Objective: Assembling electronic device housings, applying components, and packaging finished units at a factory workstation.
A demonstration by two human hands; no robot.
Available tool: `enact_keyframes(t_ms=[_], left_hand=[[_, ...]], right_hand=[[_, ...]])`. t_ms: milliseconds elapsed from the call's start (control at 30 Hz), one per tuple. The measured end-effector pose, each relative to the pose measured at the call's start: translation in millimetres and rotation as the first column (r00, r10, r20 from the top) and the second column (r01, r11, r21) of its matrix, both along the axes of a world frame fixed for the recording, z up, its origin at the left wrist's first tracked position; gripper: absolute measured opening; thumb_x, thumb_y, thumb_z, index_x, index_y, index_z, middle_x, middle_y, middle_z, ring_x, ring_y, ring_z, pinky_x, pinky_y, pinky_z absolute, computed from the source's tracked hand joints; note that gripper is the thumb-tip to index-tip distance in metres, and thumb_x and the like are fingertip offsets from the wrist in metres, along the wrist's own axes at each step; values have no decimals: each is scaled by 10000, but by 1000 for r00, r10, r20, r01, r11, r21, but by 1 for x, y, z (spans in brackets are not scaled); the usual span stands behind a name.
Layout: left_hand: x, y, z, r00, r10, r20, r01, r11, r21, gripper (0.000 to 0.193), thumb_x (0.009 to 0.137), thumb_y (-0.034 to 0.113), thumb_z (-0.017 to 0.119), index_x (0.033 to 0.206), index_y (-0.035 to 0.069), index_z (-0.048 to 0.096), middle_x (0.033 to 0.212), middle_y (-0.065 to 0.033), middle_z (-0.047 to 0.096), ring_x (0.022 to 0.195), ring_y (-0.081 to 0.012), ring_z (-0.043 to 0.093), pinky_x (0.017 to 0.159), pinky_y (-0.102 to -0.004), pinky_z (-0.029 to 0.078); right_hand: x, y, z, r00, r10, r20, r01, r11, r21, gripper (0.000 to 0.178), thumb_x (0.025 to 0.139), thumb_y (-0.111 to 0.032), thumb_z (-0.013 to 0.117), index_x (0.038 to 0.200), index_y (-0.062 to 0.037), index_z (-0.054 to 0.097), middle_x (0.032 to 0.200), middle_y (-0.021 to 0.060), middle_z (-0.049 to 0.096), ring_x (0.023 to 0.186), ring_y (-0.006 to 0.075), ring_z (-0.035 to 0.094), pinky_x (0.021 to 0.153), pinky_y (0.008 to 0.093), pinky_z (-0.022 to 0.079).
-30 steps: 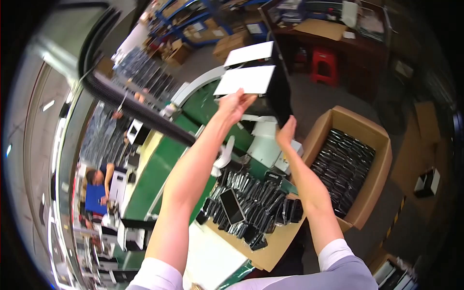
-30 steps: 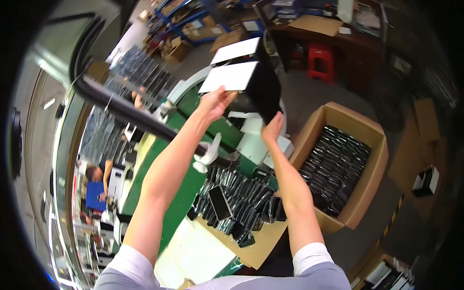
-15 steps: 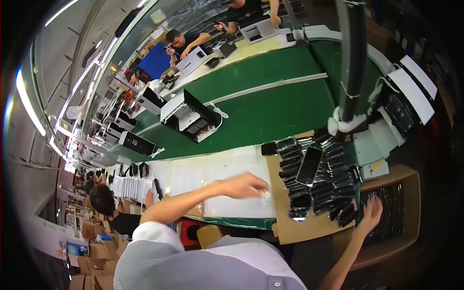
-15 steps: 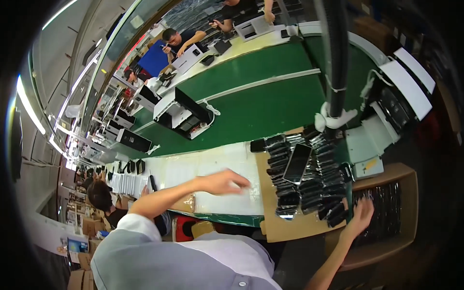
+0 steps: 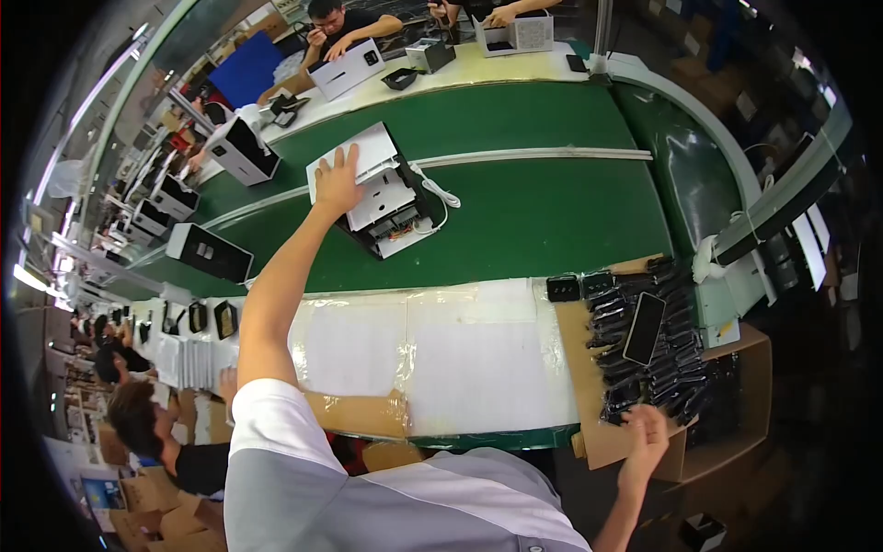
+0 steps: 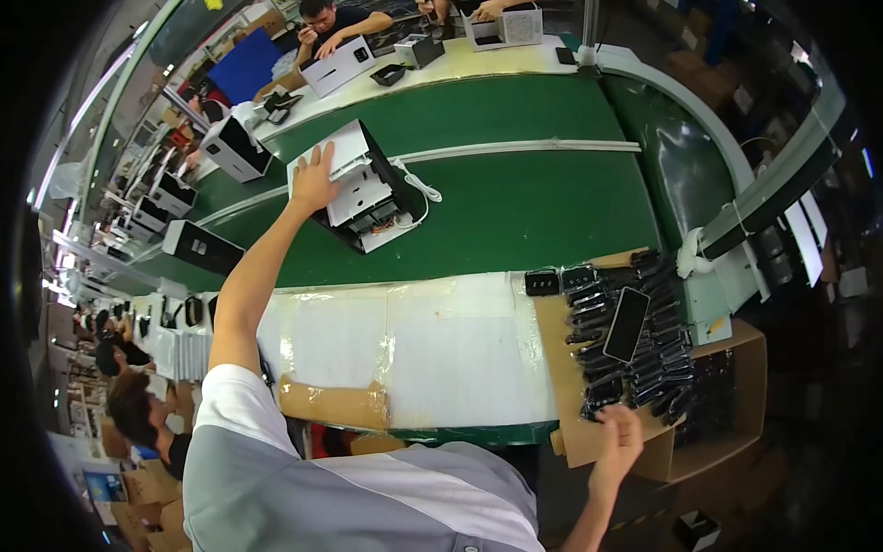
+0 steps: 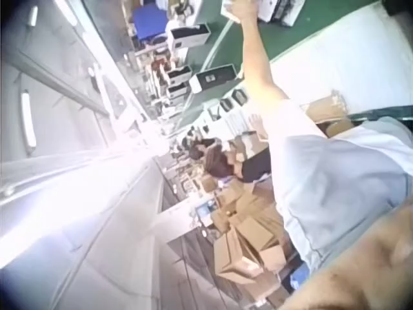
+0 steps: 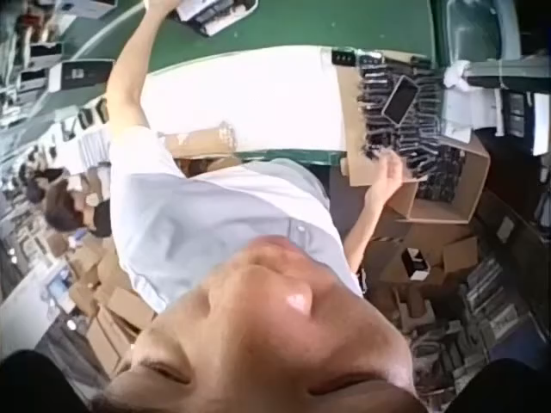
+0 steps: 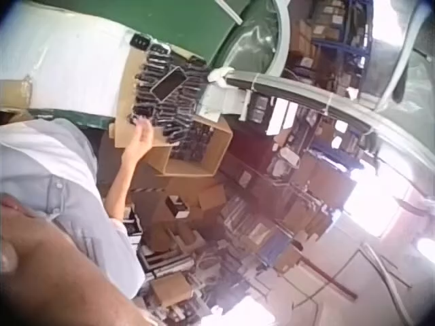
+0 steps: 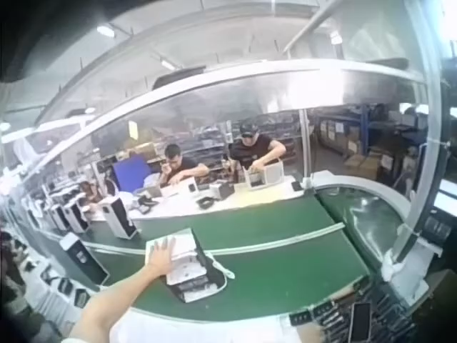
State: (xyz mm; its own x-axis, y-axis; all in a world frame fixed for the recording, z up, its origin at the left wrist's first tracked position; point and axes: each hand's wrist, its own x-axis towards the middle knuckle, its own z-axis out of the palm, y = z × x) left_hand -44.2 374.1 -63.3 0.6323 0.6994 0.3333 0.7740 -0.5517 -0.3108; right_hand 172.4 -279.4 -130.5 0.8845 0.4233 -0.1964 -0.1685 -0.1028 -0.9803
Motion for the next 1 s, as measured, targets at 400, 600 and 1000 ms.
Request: enact_keyframes(t_ms=[400,600,1000], left_hand=[[-7,22,100,904,-428,2,419,884,-206,656,687,-39,558,1333,64,599,936,-259,682,878,-448,642,829,-512,516],[12,-74,173,809,-586,47,544,715,-439,655,643,-58,553,1290,20,619,981,-303,646,882,-461,615,818,-476,501],[41,-157,-48,834,-516,196,398,316,-861,644,636,29,553,1244,196,686,882,-242,679,830,-422,666,779,-467,536]], right_hand=[[-72,164,-90,498,522,-693,-276,852,444,774,1036,-564,373,1373,130,424,1416,280,491,1275,369,533,1093,463,416],[-62,227,-135,3,864,-504,-102,502,859,915,994,-671,291,1455,119,326,1489,262,417,1401,390,397,1167,468,325],[-13,130,-87,587,685,-431,-676,708,204,236,862,-85,709,1017,-36,538,875,79,615,680,167,622,612,301,529]])
